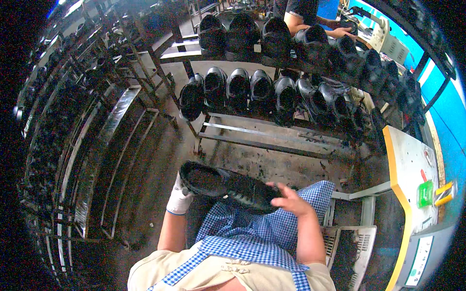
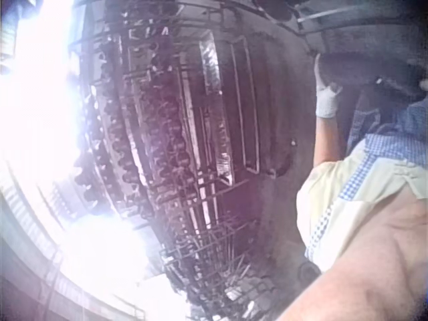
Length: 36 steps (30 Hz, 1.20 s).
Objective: The person sits on the floor and uses a small metal tool to scrape and clean the soles and edges of black shoes. They pick up shoes from a nearby rack, work on them one by one, and place them back on the rack after cleaning.
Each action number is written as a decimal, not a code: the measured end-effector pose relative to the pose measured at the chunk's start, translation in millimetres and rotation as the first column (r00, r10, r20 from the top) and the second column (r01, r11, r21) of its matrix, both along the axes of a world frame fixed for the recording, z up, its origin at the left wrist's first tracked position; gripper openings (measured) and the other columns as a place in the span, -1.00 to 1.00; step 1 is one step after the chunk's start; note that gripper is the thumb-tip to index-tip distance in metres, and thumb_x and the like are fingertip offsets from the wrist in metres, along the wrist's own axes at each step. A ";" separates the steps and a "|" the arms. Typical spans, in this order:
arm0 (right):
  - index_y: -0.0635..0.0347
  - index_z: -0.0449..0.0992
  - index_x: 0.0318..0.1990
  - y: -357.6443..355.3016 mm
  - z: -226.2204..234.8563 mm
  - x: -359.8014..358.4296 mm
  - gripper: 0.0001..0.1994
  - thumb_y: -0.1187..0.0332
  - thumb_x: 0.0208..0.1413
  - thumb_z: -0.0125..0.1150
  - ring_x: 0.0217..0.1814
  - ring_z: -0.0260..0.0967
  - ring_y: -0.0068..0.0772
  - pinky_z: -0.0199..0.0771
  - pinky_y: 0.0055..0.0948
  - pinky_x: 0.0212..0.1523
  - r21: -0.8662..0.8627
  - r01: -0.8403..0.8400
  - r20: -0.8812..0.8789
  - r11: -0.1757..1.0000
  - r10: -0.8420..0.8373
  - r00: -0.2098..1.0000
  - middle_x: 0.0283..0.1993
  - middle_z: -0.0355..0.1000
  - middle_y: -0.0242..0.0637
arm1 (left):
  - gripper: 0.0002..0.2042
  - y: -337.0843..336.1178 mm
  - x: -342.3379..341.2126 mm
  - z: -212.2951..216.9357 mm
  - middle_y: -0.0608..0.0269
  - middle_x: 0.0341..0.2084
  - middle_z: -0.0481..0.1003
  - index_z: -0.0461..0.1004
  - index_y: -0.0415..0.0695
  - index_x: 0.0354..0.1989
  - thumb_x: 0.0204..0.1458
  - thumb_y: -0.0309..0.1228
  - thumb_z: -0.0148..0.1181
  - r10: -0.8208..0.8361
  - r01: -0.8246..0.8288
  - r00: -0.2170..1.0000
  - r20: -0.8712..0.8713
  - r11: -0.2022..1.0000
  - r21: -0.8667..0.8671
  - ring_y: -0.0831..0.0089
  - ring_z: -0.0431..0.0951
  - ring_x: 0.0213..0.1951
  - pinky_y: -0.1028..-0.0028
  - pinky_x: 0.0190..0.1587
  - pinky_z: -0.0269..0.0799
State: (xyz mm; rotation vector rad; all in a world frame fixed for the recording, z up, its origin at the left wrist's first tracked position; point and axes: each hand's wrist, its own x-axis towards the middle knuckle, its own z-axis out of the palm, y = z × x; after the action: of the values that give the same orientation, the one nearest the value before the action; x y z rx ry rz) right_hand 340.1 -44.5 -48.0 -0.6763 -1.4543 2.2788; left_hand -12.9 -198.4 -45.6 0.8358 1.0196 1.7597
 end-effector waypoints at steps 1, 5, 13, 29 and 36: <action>0.26 0.24 0.28 -6.1 -10.5 -4.8 -0.39 0.45 0.05 0.30 0.15 0.32 -0.43 0.36 -0.39 0.16 0.025 -0.057 0.046 0.998 0.056 0.997 0.17 0.35 -0.28 | -0.04 1.3 1.7 6.8 0.17 0.21 0.30 0.06 -0.01 0.39 -0.25 -0.27 0.50 0.041 -0.039 0.997 0.067 0.999 -0.037 0.27 0.32 0.23 0.33 0.17 0.36; 0.31 0.24 0.29 -45.1 -21.1 -49.0 -0.32 0.45 -0.01 0.38 0.22 0.29 -0.41 0.27 -0.34 0.26 -0.084 -0.126 0.068 0.989 0.132 0.989 0.19 0.37 -0.26 | -0.25 8.2 25.8 19.5 0.17 0.21 0.30 -0.03 0.00 0.42 0.03 -0.53 0.15 0.119 -0.098 0.965 0.234 0.990 -0.100 0.29 0.34 0.19 0.36 0.14 0.34; 0.30 0.17 0.31 -57.8 -29.5 -86.9 -0.30 0.40 0.03 0.40 0.23 0.29 -0.38 0.23 -0.33 0.29 0.165 0.090 -0.050 0.982 -0.083 0.995 0.17 0.38 -0.24 | -0.05 -12.1 113.9 3.0 0.14 0.33 0.09 -0.16 -0.11 0.43 -0.10 -0.47 0.37 -0.067 0.064 0.998 -0.004 0.960 -0.271 0.30 0.18 0.30 0.32 0.33 0.12; 0.15 0.41 0.13 -14.3 -27.4 5.4 -0.68 0.27 0.29 0.06 -0.76 -0.07 -0.83 -0.12 -0.71 -0.73 -0.054 0.165 -0.092 0.985 -0.170 0.981 -0.36 0.54 -0.20 | -0.52 108.7 -48.0 160.6 0.25 0.17 0.37 0.23 0.09 0.25 0.11 -0.45 0.01 0.048 -0.048 0.997 0.064 0.999 0.000 0.22 0.41 0.15 0.02 0.03 0.47; 0.15 0.43 0.10 -22.9 -38.1 39.7 -0.71 0.28 0.29 0.06 -0.75 -0.02 -0.83 -0.10 -0.71 -0.75 -0.111 0.398 -0.024 0.911 -0.403 0.915 -0.41 0.51 -0.27 | -0.74 216.1 -139.6 209.6 0.10 -0.08 0.51 0.42 -0.12 -0.01 0.18 -0.33 0.02 -0.080 0.075 0.970 0.230 0.997 0.031 0.20 0.55 -0.09 0.31 -0.11 0.56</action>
State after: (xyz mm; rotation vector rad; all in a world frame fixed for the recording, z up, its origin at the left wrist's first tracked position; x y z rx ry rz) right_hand 379.8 -67.4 -86.1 -0.8579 -1.0613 2.0401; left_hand -152.5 17.8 164.0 0.6573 0.8050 1.7573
